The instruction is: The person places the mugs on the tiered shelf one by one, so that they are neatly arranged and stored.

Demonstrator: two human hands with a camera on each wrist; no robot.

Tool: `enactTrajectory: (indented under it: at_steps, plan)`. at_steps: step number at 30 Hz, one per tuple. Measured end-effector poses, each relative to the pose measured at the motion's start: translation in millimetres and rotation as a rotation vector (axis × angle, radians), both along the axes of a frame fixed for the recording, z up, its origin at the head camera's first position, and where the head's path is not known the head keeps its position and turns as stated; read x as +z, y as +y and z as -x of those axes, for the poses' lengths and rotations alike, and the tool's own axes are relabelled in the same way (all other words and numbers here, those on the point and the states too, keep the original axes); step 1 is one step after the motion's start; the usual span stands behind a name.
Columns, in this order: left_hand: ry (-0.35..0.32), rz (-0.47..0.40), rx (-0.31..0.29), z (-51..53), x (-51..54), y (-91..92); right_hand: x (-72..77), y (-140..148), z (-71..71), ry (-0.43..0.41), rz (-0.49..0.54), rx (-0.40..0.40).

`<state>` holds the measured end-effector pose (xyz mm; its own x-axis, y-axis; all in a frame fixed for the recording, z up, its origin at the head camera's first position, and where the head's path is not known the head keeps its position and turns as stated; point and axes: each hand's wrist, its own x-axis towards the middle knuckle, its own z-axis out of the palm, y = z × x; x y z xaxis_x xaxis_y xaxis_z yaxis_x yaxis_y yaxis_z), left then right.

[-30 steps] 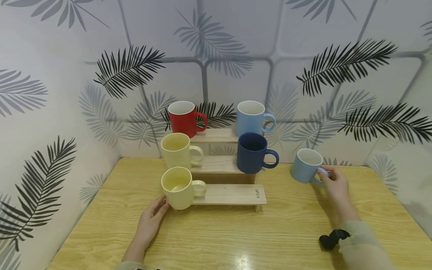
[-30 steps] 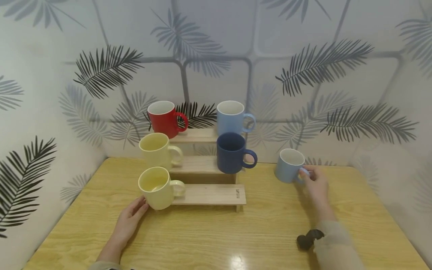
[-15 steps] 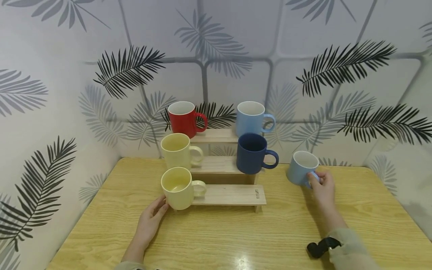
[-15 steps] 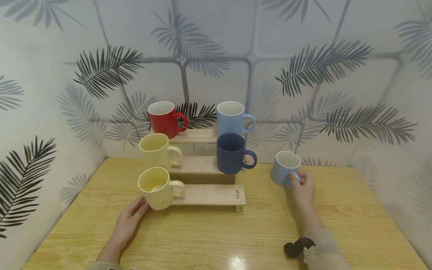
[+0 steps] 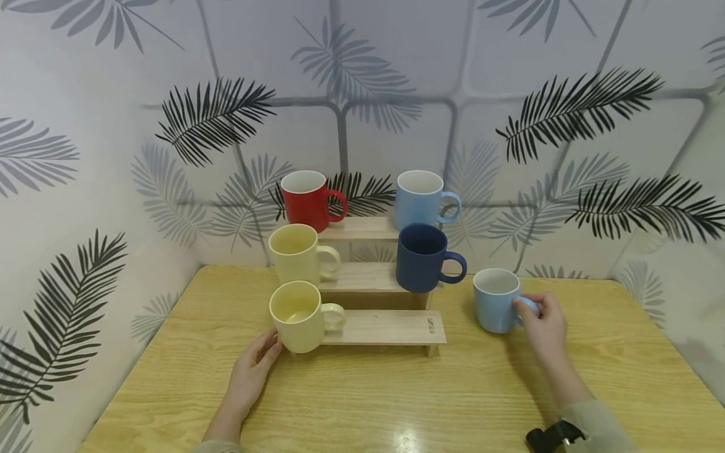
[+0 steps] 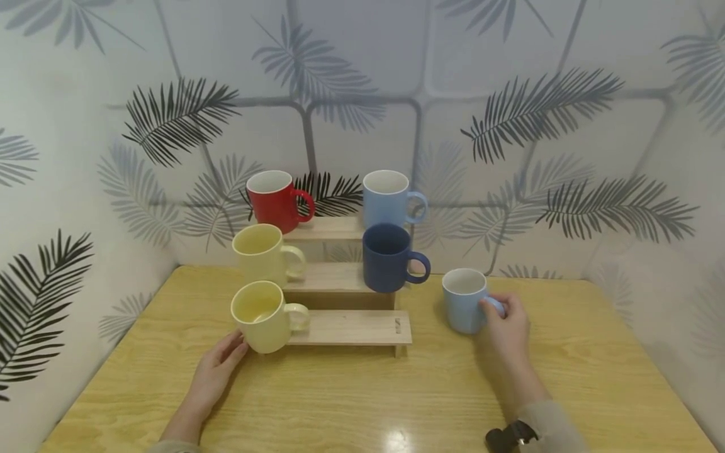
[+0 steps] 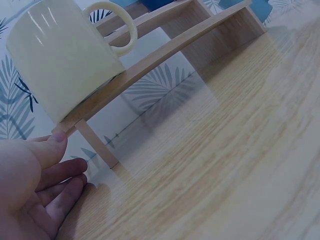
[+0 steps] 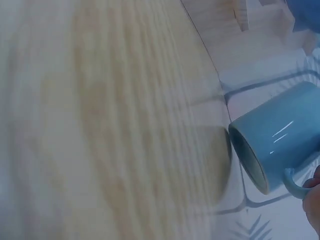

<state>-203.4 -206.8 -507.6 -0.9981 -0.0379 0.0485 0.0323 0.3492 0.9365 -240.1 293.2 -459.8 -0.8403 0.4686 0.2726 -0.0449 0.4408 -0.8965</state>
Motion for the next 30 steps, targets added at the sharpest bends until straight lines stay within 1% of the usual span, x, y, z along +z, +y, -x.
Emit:
enactTrajectory:
  at_steps: [3,5,6,10,12,16,19,22,24,27,29,30]
  plan:
    - [0.003,0.001,0.000,-0.1,-0.1,-0.4,2.6,-2.3,-8.1,0.052,-0.057,0.024]
    - [0.001,0.003,-0.003,-0.3,-0.3,-0.9,4.8,-4.4,-13.4,0.097,-0.061,0.034]
    - [0.001,0.004,-0.004,-0.4,-0.5,-0.8,6.2,-5.2,-16.2,0.115,-0.047,0.039]
    - [-0.001,0.007,-0.006,-0.7,-1.5,-1.1,13.3,-9.8,-27.4,0.164,0.064,0.056]
    - [0.002,0.007,-0.007,-0.6,-1.9,-1.2,16.9,-12.1,-32.7,0.198,0.097,0.063]
    - [0.007,0.006,-0.011,-0.7,-2.4,-1.2,24.6,-18.3,-42.3,0.310,0.135,0.105]
    - [0.004,0.008,-0.014,-0.8,-1.9,-1.0,30.4,-24.8,-48.3,0.431,0.227,0.189]
    - [-0.005,0.007,-0.019,-1.4,-1.1,-0.8,34.3,-32.1,-52.5,0.555,0.305,0.310]
    - [-0.011,0.009,-0.022,-2.0,-0.6,-0.8,36.0,-38.2,-54.4,0.605,0.335,0.377]
    - [-0.010,0.013,-0.025,-1.9,-0.1,-0.9,36.8,-49.1,-55.2,0.617,0.336,0.428]
    - [-0.008,0.020,-0.023,-2.0,0.0,-1.1,35.9,-57.3,-55.2,0.589,0.333,0.436]
    - [-0.009,0.022,-0.022,-2.1,-0.1,-1.3,34.9,-61.4,-54.7,0.590,0.343,0.454]
